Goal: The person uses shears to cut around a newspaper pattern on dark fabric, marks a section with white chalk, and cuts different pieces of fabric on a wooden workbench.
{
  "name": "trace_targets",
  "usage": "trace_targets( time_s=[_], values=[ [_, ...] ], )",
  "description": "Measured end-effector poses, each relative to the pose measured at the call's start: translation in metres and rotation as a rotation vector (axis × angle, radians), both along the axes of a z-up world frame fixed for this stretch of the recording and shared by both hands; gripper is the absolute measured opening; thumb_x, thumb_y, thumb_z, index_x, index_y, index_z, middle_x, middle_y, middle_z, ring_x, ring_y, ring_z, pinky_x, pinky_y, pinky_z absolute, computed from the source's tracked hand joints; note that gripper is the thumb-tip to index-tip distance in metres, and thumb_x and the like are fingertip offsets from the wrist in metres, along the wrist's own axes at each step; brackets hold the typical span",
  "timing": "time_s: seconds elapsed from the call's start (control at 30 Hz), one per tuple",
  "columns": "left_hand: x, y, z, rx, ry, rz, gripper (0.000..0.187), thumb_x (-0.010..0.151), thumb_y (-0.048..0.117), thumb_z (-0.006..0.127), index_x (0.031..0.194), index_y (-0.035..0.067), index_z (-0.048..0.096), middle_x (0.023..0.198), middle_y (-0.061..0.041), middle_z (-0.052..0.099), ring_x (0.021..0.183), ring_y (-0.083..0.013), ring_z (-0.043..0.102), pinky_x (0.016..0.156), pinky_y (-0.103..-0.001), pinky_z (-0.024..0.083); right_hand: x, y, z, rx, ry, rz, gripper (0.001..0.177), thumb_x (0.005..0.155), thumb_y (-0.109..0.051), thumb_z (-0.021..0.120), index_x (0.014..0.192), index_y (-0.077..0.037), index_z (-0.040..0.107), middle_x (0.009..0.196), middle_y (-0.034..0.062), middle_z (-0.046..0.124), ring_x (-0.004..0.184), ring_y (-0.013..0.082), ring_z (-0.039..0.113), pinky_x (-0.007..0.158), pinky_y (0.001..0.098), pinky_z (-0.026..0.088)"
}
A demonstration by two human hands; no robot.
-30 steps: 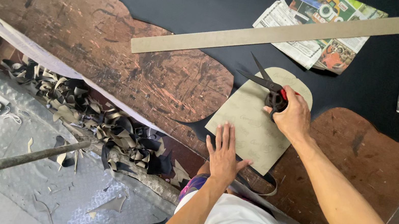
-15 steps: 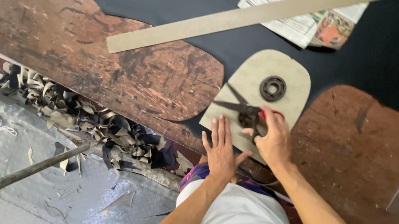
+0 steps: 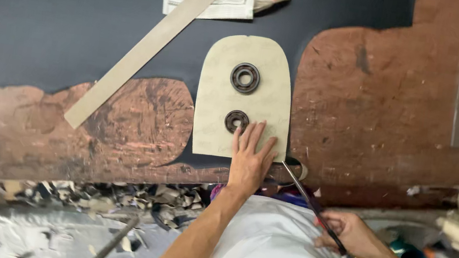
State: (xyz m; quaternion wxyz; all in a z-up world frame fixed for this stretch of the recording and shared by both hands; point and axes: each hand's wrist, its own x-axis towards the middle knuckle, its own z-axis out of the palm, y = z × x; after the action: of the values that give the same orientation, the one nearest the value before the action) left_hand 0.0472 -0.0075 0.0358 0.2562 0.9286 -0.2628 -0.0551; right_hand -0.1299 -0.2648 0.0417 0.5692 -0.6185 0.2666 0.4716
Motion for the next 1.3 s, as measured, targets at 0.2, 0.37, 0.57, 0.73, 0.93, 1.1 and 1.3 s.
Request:
trace_targets(
  time_s=[0.2,0.37,0.57,0.73,0.93,1.1,1.3],
  values=[
    [0.04,0.009,-0.009,0.001,0.015,-0.302,0.041,0.091,0.028,0.073,0.129,0.013,0.068,0.15,-0.018,0.048,0.141,-0.0361,0.042,0.12,-0.057,0.028,-0.064,0.056,-0.029,0.235,0.12,-0.366,0.04,0.082,-0.004,0.075,0.121,0.001,0.071,0.075,0.0089,0.075,0.061,0.0149,0.062,0.053,0.0294,0.047],
    [0.048,0.015,-0.004,0.019,0.022,-0.406,0.031,0.091,0.028,0.074,0.122,0.023,0.072,0.152,-0.013,0.048,0.141,-0.0364,0.041,0.12,-0.058,0.028,-0.048,0.121,-0.034,0.134,-0.028,-0.414,0.048,0.077,-0.01,0.079,0.123,-0.008,0.068,0.074,0.0016,0.075,0.069,0.0108,0.072,0.063,0.0263,0.058],
    [0.047,0.017,-0.002,-0.001,0.05,-0.439,0.035,0.088,0.027,0.075,0.123,0.026,0.074,0.155,-0.015,0.044,0.143,-0.0392,0.037,0.121,-0.06,0.023,-0.042,0.16,-0.048,-0.037,-0.169,-0.593,0.051,0.071,-0.016,0.09,0.116,-0.005,0.07,0.074,-0.0048,0.06,0.069,0.0059,0.062,0.065,0.0235,0.053],
    [0.046,0.021,-0.004,-0.011,0.07,-0.44,0.038,0.086,0.026,0.076,0.124,0.026,0.074,0.157,-0.013,0.043,0.145,-0.0389,0.036,0.122,-0.059,0.023,-0.043,0.163,-0.051,-0.136,-0.168,-0.576,0.049,0.07,-0.018,0.092,0.113,-0.005,0.072,0.071,-0.0042,0.06,0.066,0.0049,0.059,0.062,0.0219,0.05],
    [0.047,0.021,-0.008,-0.005,0.069,-0.444,0.039,0.087,0.028,0.076,0.126,0.028,0.073,0.158,-0.013,0.041,0.145,-0.0387,0.036,0.122,-0.06,0.022,-0.033,0.168,-0.041,-0.165,-0.174,-0.626,0.047,0.07,-0.017,0.091,0.111,-0.005,0.071,0.068,-0.0047,0.064,0.064,0.004,0.06,0.061,0.0219,0.05],
    [0.048,0.022,-0.01,-0.002,0.068,-0.463,0.039,0.089,0.031,0.074,0.128,0.028,0.072,0.16,-0.014,0.039,0.147,-0.0394,0.034,0.123,-0.061,0.021,-0.027,0.172,-0.033,-0.235,-0.164,-0.602,0.046,0.07,-0.018,0.09,0.11,-0.005,0.07,0.067,-0.0044,0.069,0.062,0.004,0.062,0.059,0.0223,0.05],
    [0.049,0.023,-0.01,-0.009,0.063,-0.469,0.038,0.091,0.032,0.073,0.128,0.028,0.071,0.16,-0.013,0.038,0.147,-0.0392,0.033,0.122,-0.061,0.021,-0.027,0.176,-0.029,-0.343,-0.172,-0.573,0.041,0.072,-0.019,0.091,0.106,-0.005,0.073,0.064,-0.0033,0.064,0.058,0.0049,0.054,0.054,0.0227,0.044]
  ],
)
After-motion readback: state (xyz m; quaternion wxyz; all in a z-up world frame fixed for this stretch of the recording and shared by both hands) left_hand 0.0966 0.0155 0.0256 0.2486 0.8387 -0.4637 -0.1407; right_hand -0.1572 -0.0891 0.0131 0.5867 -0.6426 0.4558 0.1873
